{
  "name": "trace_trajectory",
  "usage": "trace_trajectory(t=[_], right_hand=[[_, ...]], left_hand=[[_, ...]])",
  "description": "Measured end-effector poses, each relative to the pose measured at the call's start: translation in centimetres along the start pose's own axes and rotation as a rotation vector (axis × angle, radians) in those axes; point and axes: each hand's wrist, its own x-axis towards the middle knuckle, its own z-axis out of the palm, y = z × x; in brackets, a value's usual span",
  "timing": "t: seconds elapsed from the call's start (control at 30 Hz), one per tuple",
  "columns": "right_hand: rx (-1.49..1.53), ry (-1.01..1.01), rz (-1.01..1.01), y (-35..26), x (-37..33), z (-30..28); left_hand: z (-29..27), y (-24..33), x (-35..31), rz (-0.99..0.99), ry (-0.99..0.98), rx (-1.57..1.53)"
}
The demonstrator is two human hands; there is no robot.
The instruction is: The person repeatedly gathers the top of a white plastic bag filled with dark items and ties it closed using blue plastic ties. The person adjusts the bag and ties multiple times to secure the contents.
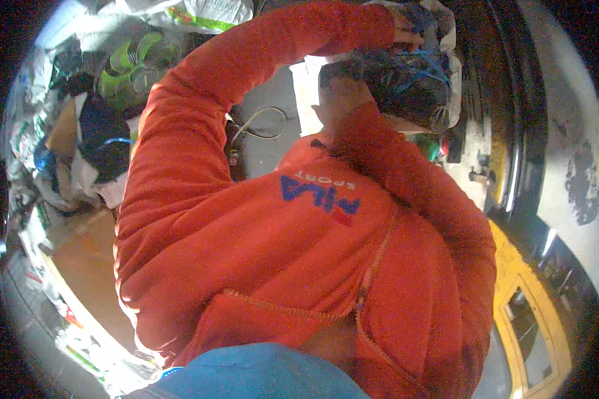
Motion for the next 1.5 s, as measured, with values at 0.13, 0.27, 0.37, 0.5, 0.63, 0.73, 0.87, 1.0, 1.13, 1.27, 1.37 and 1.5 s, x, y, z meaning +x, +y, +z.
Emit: trace_trajectory(t=[0.13, 0.27, 0.37, 0.5, 0.63, 0.73, 0.87, 1.0, 1.13, 1.27, 1.37, 1.5], right_hand=[[0.075, -0.034, -0.056, 0.4, 0.1, 1.4], [0.414, 0.038, -0.002, 1.1, -0.2, 2.7], [0.578, 0.086, 0.078, 0.4, 0.1, 3.6], [0.424, 0.188, -0.017, 0.2, 0.9, 3.7], [0.077, 0.111, -0.361, 1.4, 1.2, 3.6], [0.432, -0.226, -0.07, 1.9, 1.1, 4.2], [0.599, -0.103, -0.105, 1.8, 1.0, 4.9], [0.612, 0.064, -0.149, 2.3, 1.7, 4.5], [0.375, -0.224, -0.002, 2.2, 2.4, 2.5], [0.323, -0.309, -0.194, 2.7, 2.3, -0.8], [0.127, -0.193, -0.053, 6.1, 0.7, -3.8], [0.56, 0.074, 0.104, 11.9, 0.5, -3.7]], left_hand=[[1.9, -0.3, -1.7, -0.328, -0.012, -0.529], [3.9, -0.8, -3.1, -0.102, 0.123, -0.203], [4.5, -1.2, -3.9, 0.052, 0.325, 0.108], [3.8, -1.8, -4.1, -0.009, 0.152, -0.122], [3.4, -1.7, -3.6, 0.196, 0.257, -0.172], [3.6, -1.1, -3.1, 0.111, 0.013, 0.032], [3.7, -0.6, -4.2, 0.0, -0.065, -0.112], [3.3, -0.1, -5.8, -0.033, 0.167, 0.018], [2.6, 1.2, -6.9, -0.356, 0.354, -0.638], [1.8, 3.0, -7.5, -0.466, 0.413, -1.114], [1.2, 4.3, -7.3, -0.409, 0.47, -0.597], [1.5, 6.5, -5.6, -0.425, 0.587, -0.261]])
